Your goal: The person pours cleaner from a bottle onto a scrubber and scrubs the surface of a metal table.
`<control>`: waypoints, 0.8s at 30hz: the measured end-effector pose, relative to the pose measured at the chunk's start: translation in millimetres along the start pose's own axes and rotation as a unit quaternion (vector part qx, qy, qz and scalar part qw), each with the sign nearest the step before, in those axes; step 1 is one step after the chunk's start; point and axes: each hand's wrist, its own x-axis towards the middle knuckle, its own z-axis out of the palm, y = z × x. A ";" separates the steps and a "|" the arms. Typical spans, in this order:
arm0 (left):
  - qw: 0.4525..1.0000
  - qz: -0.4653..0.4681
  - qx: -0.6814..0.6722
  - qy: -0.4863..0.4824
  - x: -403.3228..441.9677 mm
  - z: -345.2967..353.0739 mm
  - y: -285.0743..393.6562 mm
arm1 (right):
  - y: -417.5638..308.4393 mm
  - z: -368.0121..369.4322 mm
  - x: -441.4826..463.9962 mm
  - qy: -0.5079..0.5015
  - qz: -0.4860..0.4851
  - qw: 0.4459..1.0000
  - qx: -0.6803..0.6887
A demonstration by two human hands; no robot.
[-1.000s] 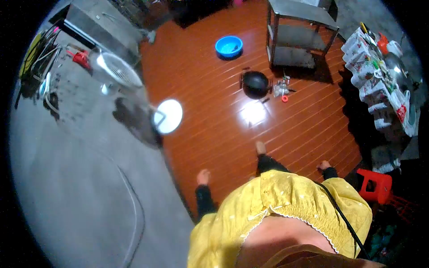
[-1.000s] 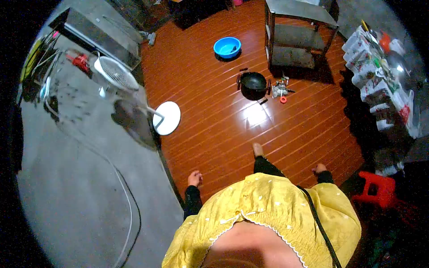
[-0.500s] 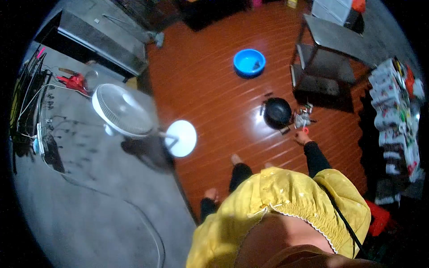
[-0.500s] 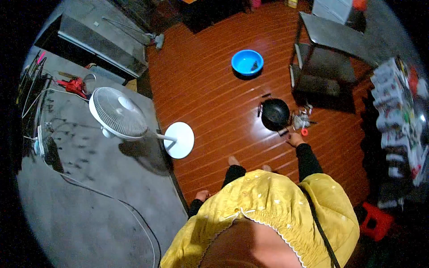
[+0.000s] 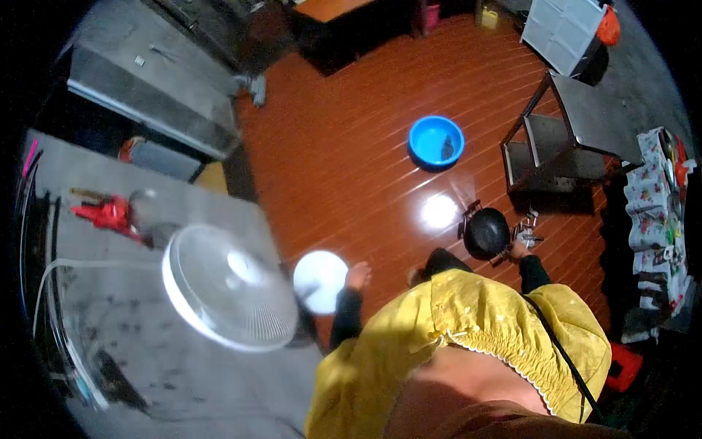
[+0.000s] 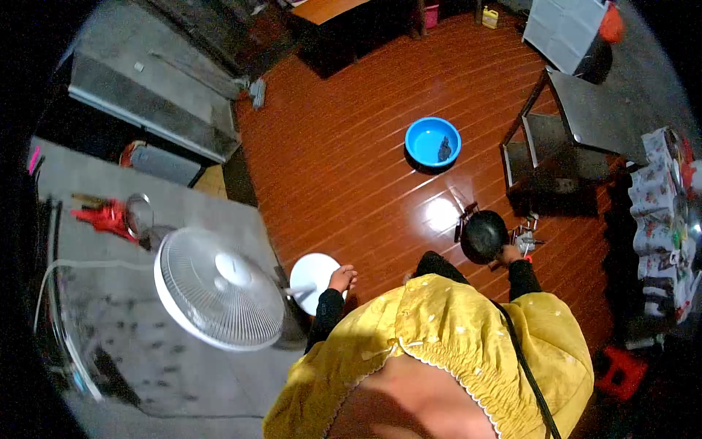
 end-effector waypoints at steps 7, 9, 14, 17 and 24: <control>0.993 -0.028 0.027 -0.114 132.5 107.9 75.9 | 166.6 -32.5 14.9 -0.099 0.205 0.973 0.039; 0.982 -0.010 0.162 -0.101 150.2 93.5 88.6 | 182.8 -59.7 66.1 -0.101 0.212 0.972 0.032; 0.966 0.008 0.257 0.027 177.7 55.7 161.9 | 168.8 -142.8 220.9 -0.067 0.144 0.986 0.040; 0.982 0.009 0.184 0.039 201.0 86.7 222.5 | 101.2 -260.5 313.2 0.099 -0.046 0.992 0.055; 0.952 0.033 0.304 -0.020 299.1 107.6 331.5 | -7.5 -440.8 439.7 0.182 -0.025 0.953 0.243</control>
